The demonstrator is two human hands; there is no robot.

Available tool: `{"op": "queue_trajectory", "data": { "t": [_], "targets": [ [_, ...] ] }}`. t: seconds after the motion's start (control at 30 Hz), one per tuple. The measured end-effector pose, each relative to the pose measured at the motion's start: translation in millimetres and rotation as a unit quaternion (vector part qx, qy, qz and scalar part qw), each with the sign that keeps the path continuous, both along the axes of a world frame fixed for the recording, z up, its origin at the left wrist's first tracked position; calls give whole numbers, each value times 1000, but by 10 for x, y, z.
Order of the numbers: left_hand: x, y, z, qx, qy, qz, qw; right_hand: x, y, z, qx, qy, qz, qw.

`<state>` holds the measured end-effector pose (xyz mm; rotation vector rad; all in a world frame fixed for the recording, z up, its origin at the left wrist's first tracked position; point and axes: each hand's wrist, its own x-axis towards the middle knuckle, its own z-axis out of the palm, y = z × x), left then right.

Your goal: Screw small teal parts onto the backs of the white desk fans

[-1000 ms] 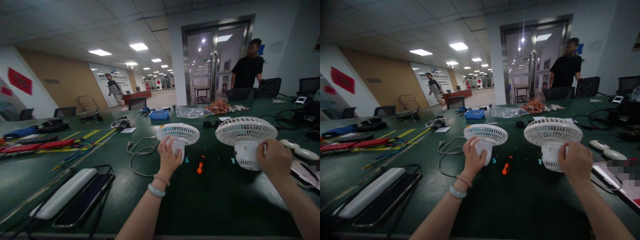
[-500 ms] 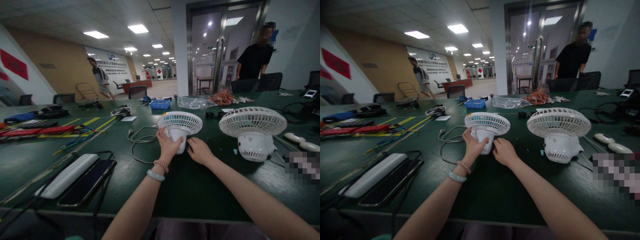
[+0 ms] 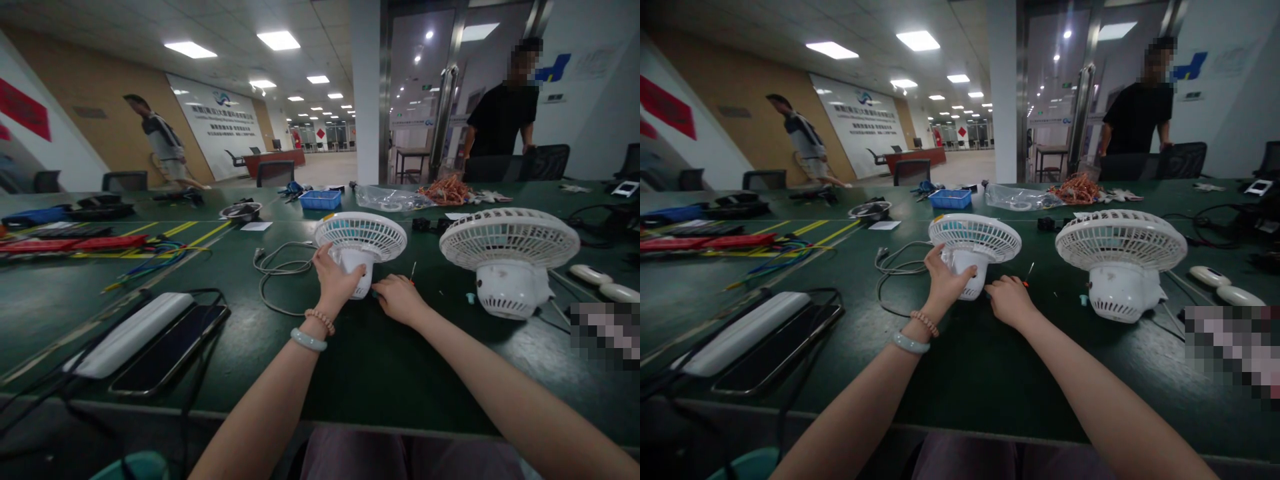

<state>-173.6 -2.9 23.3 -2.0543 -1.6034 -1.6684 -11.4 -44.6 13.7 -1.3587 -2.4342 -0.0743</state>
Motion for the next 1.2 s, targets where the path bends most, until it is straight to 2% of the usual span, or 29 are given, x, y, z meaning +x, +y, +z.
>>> {"op": "queue_trajectory", "data": {
  "t": [0.23,0.37,0.6,0.77,1.0,1.2],
  "targets": [
    [9,3,4,-20,-5,-1,1000,6,-27,46,10,-15,3,1000],
    [10,-13,28,-21,-13,-3,1000,7,-47,75,51,-14,16,998],
    [22,-20,40,-35,-13,2,999,-2,-54,39,149,116,15,982],
    [25,-16,44,-33,-16,1,999,-52,-28,1,146,172,35,974],
    [25,-7,43,-31,-15,3,999,-131,-21,16,131,188,-21,973],
    [22,0,26,-17,-24,-1,1000,-158,18,-18,129,215,-13,968]
  ]
}}
